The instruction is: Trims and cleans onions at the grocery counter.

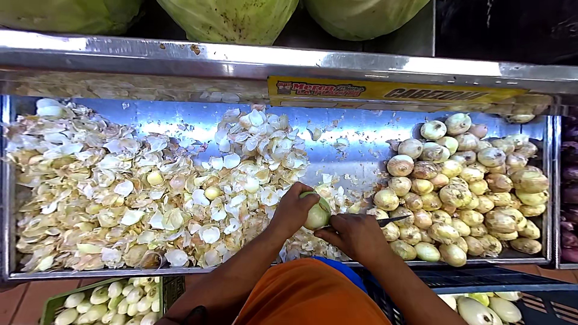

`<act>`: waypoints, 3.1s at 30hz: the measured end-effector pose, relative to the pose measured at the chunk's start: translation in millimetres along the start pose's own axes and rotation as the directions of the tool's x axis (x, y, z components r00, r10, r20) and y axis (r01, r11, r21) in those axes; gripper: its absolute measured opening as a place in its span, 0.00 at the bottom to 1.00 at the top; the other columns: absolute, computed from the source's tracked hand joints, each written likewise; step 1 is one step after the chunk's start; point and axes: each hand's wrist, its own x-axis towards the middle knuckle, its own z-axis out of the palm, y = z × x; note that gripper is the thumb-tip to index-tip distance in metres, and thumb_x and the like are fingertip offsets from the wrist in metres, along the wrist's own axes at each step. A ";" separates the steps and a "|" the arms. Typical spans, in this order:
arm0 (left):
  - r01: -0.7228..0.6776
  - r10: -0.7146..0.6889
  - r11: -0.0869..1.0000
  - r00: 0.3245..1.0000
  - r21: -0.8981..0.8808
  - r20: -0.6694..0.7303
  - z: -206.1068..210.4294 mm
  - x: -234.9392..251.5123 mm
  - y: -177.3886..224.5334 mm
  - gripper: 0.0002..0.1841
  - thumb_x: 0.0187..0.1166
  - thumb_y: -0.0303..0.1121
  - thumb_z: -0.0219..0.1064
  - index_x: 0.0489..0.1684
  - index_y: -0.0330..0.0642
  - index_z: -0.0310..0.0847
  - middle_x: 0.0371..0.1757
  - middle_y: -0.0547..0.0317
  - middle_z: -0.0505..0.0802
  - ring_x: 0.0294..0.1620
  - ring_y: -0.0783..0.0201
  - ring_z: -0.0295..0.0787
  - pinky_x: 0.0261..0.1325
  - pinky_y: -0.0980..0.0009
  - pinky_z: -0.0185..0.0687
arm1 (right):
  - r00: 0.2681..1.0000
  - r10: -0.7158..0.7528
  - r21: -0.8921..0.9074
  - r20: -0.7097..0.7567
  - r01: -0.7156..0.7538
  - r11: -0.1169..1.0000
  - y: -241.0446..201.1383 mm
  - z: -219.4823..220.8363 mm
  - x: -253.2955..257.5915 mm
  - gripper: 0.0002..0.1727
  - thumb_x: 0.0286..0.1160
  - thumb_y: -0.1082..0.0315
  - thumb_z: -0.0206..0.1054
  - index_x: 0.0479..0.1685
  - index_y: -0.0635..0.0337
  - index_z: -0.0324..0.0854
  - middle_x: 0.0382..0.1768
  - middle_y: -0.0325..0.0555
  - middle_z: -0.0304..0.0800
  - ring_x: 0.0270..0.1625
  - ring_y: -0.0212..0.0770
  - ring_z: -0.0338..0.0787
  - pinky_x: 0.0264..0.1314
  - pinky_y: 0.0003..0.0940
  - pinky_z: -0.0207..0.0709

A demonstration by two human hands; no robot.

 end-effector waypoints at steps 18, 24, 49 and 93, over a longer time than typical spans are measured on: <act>0.052 -0.044 0.973 0.998 -0.227 0.040 -0.2 -1.1 2.6 0.16 0.83 0.44 0.63 0.58 0.45 0.81 0.46 0.48 0.90 0.43 0.55 0.88 0.46 0.54 0.83 | 0.991 0.128 0.019 0.036 -0.129 0.992 -6.0 -20.5 15.4 0.39 0.53 0.17 0.66 0.20 0.48 0.80 0.13 0.31 0.75 0.15 0.34 0.76 0.17 0.38 0.71; 0.059 -0.053 0.967 0.998 -0.247 0.031 -3.6 1.5 1.0 0.17 0.82 0.45 0.62 0.58 0.45 0.81 0.47 0.47 0.90 0.44 0.54 0.88 0.47 0.53 0.84 | 1.000 0.017 -0.006 -0.008 -0.017 1.000 -5.8 -8.8 9.6 0.37 0.74 0.24 0.57 0.15 0.48 0.76 0.11 0.33 0.71 0.14 0.34 0.77 0.15 0.36 0.70; 0.216 -0.119 0.839 0.968 -0.499 0.219 -11.2 -2.9 6.7 0.24 0.86 0.51 0.61 0.69 0.41 0.72 0.53 0.44 0.90 0.49 0.54 0.90 0.53 0.59 0.87 | 0.989 0.149 -0.101 0.018 -0.147 0.984 -1.0 -23.5 29.1 0.36 0.60 0.22 0.68 0.19 0.49 0.78 0.14 0.34 0.74 0.16 0.38 0.79 0.17 0.40 0.71; 0.008 -0.003 0.943 1.000 -0.332 0.016 1.3 -3.6 -4.1 0.16 0.86 0.49 0.63 0.64 0.55 0.85 0.63 0.50 0.87 0.55 0.53 0.88 0.53 0.55 0.88 | 0.972 0.208 -0.122 0.109 -0.195 0.973 -4.6 -33.1 33.9 0.36 0.58 0.21 0.68 0.21 0.48 0.80 0.15 0.35 0.79 0.19 0.39 0.84 0.20 0.44 0.77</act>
